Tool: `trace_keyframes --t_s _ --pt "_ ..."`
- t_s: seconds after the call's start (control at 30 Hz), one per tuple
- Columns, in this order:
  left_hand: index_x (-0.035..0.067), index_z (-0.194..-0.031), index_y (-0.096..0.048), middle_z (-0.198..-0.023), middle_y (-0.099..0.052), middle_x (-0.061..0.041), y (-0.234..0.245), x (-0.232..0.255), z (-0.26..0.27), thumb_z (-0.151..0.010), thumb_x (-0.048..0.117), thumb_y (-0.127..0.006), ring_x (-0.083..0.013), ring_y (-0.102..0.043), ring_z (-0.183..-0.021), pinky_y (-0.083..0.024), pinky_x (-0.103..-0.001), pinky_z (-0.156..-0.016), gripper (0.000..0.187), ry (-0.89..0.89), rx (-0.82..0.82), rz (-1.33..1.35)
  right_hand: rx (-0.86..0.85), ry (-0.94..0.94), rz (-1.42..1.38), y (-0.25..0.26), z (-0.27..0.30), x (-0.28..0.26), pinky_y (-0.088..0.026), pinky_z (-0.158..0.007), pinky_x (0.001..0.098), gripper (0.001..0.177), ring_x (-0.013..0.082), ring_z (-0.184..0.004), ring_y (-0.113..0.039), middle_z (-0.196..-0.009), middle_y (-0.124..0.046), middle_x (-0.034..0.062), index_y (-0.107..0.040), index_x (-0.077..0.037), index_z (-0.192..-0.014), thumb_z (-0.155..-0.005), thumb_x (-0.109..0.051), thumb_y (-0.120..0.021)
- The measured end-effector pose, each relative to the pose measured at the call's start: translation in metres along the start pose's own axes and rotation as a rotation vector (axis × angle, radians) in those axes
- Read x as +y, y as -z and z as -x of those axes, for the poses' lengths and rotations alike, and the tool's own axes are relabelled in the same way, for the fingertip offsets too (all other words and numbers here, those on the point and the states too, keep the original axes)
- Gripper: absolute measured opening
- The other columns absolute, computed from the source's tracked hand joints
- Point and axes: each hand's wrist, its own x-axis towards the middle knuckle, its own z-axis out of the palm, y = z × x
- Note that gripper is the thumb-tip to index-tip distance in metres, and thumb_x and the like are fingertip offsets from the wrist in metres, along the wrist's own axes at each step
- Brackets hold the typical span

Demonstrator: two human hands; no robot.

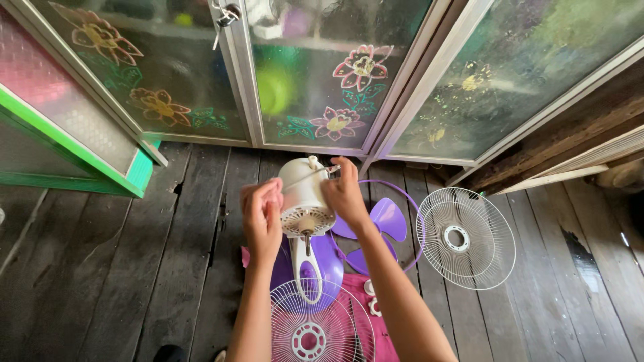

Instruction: The person assembles a standing fan by attaching the front grille, motor housing, and fan blades. They use a screwdriver to secure the components and wipe the motor housing with a cloth before completing the assembly.

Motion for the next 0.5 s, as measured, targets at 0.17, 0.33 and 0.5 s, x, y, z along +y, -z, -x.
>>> trace_keyframes --t_s 0.17,0.33,0.5 --pt "0.001 -0.129 -0.061 -0.115 -0.071 -0.011 0.001 0.023 -0.038 -0.106 -0.001 -0.055 -0.0132 -0.062 -0.084 -0.051 -0.027 -0.071 0.025 0.069 -0.101 -0.089 -0.116 0.307 0.292 0.01 -0.031 0.011 -0.058 -0.082 0.0403 0.017 0.0341 -0.091 -0.07 -0.112 -0.064 0.0166 -0.067 -0.004 -0.108 -0.093 -0.01 -0.071" --pt "0.002 -0.124 -0.064 -0.114 -0.072 -0.013 0.004 0.042 -0.047 -0.104 0.003 -0.06 -0.0147 -0.066 -0.093 -0.053 -0.028 -0.077 0.02 -0.239 -0.181 -0.24 -0.283 0.456 0.481 0.014 -0.048 0.0 -0.054 -0.088 0.0433 0.016 0.0382 -0.103 -0.065 -0.115 -0.063 0.019 -0.065 -0.002 -0.107 -0.092 -0.007 -0.069" --pt "0.002 -0.126 -0.065 -0.103 -0.072 -0.013 -0.001 0.044 -0.057 -0.105 0.002 -0.056 -0.0169 -0.065 -0.078 -0.055 -0.028 -0.071 0.023 0.231 -0.423 0.017 -0.458 0.393 0.366 0.029 -0.057 -0.017 -0.052 -0.086 0.0442 0.039 0.0388 -0.101 -0.064 -0.106 -0.064 0.0207 -0.06 0.005 -0.107 -0.071 -0.004 -0.074"
